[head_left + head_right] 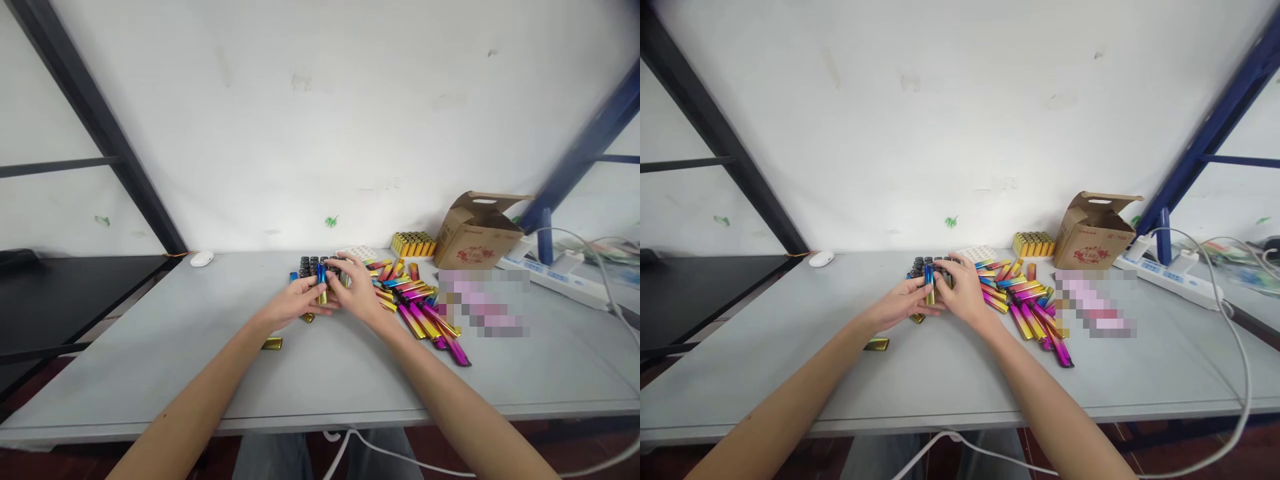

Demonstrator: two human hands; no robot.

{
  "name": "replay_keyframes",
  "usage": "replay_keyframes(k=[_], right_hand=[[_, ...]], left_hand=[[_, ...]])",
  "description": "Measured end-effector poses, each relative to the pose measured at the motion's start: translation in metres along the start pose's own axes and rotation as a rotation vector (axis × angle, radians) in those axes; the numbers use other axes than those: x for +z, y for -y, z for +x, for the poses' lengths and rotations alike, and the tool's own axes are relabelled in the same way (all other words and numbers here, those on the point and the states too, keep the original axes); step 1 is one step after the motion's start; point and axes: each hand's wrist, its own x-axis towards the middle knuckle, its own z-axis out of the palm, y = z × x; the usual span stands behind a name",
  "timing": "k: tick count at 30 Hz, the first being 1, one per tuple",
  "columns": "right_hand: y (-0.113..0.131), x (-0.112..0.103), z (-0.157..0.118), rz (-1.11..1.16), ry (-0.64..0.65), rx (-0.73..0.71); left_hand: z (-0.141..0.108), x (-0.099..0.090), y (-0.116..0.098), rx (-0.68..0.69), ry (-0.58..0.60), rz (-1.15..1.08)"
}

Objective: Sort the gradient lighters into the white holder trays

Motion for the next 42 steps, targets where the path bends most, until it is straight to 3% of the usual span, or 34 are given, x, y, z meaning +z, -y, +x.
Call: replay_keyframes(k=[5,10,19,27,33,36,39,42], right_hand=[[-0.001,-0.001,-0.001,-0.166,-0.016,-0.132],[-0.001,0.000,0.000,-0.105,-0.010,-0.148],[0.004,-0.009,0.008,0.166,-0.039,0.073],[0.000,-0.018,0.013,0.309,-0.097,0.131],[-0.002,0.001,0.002,0.227,-0.101,0.093],[-0.001,0.016,-0.006,0.090,-0.101,0.058],[-0.002,0.026,-0.009,-0.019,-0.107,0.031],[-0.004,0.027,-0.009,-0.049,-0.084,0.010]], left_hand=[[0.000,-0.002,0.002,0.004,0.001,0.055],[0.000,-0.003,0.003,0.006,0.022,0.088],[0.000,-0.004,0.002,0.004,-0.002,0.141],[-0.012,-0.016,-0.016,-0.152,-0.066,0.326],[-0.015,-0.026,-0.029,0.055,-0.332,0.343],[-0.009,-0.030,-0.025,0.284,-0.596,0.345],[-0.004,-0.035,-0.018,0.434,-0.861,0.503],[-0.001,-0.043,-0.009,0.412,-0.963,0.774]])
